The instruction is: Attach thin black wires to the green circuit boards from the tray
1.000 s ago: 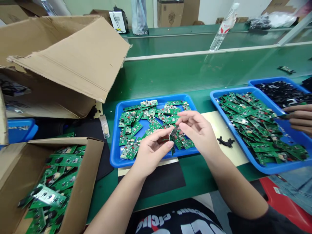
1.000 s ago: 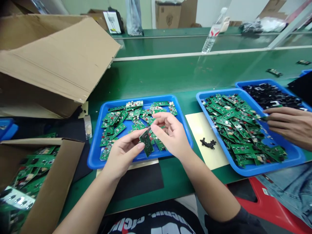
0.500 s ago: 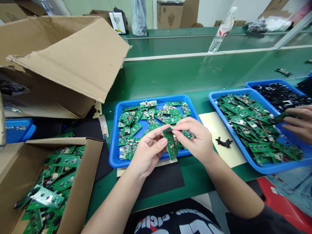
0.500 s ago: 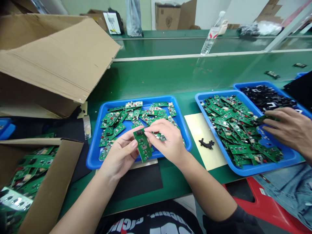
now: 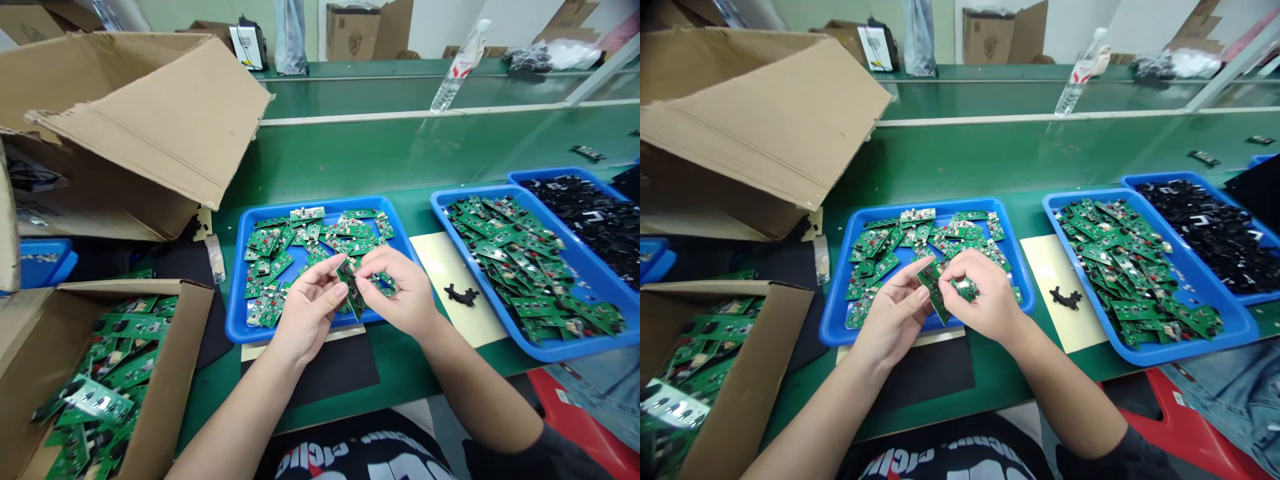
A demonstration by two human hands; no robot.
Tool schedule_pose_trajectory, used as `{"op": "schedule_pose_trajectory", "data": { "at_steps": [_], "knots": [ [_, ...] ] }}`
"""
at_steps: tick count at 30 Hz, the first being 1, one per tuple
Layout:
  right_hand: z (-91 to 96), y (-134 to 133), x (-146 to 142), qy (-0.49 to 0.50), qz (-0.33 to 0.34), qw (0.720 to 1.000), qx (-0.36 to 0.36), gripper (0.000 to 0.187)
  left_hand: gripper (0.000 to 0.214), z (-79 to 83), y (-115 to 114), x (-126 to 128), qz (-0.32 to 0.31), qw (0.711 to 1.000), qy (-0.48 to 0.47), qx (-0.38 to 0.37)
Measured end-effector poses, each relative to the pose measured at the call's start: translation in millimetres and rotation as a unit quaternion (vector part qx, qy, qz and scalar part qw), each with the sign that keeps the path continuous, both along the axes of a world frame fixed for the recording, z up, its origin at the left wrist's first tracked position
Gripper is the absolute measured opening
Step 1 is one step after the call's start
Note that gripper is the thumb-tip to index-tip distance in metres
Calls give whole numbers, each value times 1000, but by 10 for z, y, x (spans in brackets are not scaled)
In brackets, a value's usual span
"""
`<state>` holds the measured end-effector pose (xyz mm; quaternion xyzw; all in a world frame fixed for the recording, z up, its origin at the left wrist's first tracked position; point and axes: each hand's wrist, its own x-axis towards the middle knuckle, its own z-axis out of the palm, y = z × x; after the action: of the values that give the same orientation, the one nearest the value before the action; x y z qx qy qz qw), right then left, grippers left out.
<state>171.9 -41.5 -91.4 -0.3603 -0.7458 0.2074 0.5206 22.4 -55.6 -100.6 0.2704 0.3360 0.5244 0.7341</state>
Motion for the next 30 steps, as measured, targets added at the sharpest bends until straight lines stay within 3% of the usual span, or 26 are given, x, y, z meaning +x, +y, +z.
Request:
{"op": "schedule_pose_trajectory", "data": {
  "at_steps": [10, 15, 30],
  "knots": [
    [-33, -11, 9, 34, -13, 996, -75, 7, 39, 7, -1, -15, -6, 1000, 11, -3],
    [-30, -13, 8, 31, -21, 996, -75, 7, 38, -7, 5, -11, -9, 1000, 18, -1],
    [-32, -9, 15, -26, -85, 992, 88, 15, 29, 28, -4, -96, -60, 992, 92, 60]
  ]
}}
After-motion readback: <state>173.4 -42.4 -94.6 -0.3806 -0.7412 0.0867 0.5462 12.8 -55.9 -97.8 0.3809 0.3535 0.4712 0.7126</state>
